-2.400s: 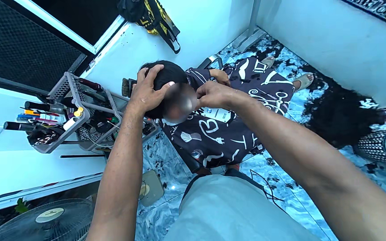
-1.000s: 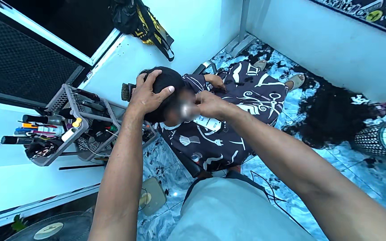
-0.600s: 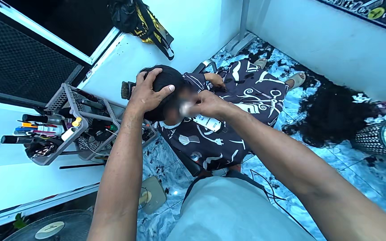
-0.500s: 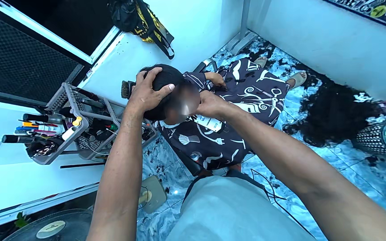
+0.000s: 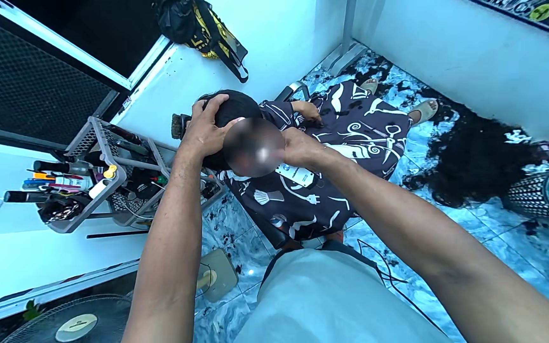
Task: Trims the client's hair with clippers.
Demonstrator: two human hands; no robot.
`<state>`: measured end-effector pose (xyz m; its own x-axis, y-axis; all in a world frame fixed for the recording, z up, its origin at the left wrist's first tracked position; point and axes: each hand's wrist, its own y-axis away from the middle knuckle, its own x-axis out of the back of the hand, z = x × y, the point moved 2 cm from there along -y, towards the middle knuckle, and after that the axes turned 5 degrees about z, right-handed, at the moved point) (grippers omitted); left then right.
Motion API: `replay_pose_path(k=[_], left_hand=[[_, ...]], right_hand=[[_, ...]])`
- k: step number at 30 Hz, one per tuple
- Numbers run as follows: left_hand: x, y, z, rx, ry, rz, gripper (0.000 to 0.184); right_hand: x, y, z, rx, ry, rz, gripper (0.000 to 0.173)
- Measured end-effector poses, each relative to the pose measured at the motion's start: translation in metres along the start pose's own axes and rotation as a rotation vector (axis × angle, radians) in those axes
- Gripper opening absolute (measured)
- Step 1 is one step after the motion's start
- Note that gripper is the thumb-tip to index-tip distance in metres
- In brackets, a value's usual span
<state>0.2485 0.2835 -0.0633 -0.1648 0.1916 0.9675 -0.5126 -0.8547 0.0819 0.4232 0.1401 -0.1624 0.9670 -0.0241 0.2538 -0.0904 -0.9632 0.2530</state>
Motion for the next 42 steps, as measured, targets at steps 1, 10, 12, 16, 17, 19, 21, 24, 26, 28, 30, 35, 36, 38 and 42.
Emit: replay_pose_path(k=[1, 10, 12, 16, 17, 19, 21, 24, 26, 28, 30, 35, 36, 38, 42], left_hand=[[0.000, 0.000, 0.000, -0.005, -0.001, 0.002, 0.083], [-0.003, -0.002, 0.009, -0.018, -0.025, -0.005, 0.082], [-0.003, -0.003, 0.011, -0.018, -0.025, -0.012, 0.083], [-0.004, -0.005, 0.011, -0.023, -0.025, -0.011, 0.084], [-0.004, -0.005, 0.011, -0.026, -0.024, -0.010, 0.084], [-0.004, -0.006, 0.010, -0.029, -0.026, -0.012, 0.083], [-0.003, -0.006, 0.010, -0.037, -0.031, -0.010, 0.083], [-0.004, -0.008, 0.009, -0.040, -0.028, -0.008, 0.083], [-0.003, -0.008, 0.009, -0.039, -0.030, -0.010, 0.083], [-0.003, -0.007, 0.009, -0.032, -0.021, -0.013, 0.083], [-0.003, -0.008, 0.009, -0.027, -0.016, -0.015, 0.083], [-0.002, -0.008, 0.007, -0.020, -0.015, -0.021, 0.083], [-0.002, -0.009, 0.007, -0.019, -0.018, -0.023, 0.083], [-0.003, -0.010, 0.006, -0.023, -0.013, -0.019, 0.083], [-0.003, -0.010, 0.006, -0.023, -0.022, -0.018, 0.084]], right_hand=[[-0.001, 0.000, 0.000, -0.001, -0.001, 0.000, 0.031], [-0.002, 0.007, 0.005, -0.060, -0.095, 0.013, 0.031], [-0.004, 0.007, 0.008, -0.067, -0.086, 0.027, 0.031], [-0.003, 0.006, 0.012, -0.063, -0.083, 0.045, 0.031], [-0.003, 0.007, 0.011, -0.048, -0.141, 0.039, 0.031], [-0.004, 0.008, 0.009, -0.018, -0.194, 0.030, 0.030], [-0.005, 0.007, 0.009, -0.031, -0.130, 0.045, 0.031], [-0.003, 0.009, 0.008, -0.026, -0.219, 0.029, 0.031], [-0.003, 0.010, 0.007, -0.014, -0.239, 0.022, 0.029], [-0.004, 0.007, 0.010, -0.038, -0.118, 0.043, 0.030], [-0.004, 0.006, 0.013, -0.052, -0.129, 0.058, 0.031], [-0.007, 0.007, 0.011, -0.047, -0.228, 0.060, 0.030], [-0.007, 0.007, 0.011, -0.059, -0.229, 0.060, 0.031], [-0.007, 0.008, 0.011, -0.064, -0.326, 0.044, 0.031], [-0.009, 0.010, 0.010, -0.105, -0.328, 0.026, 0.028]])
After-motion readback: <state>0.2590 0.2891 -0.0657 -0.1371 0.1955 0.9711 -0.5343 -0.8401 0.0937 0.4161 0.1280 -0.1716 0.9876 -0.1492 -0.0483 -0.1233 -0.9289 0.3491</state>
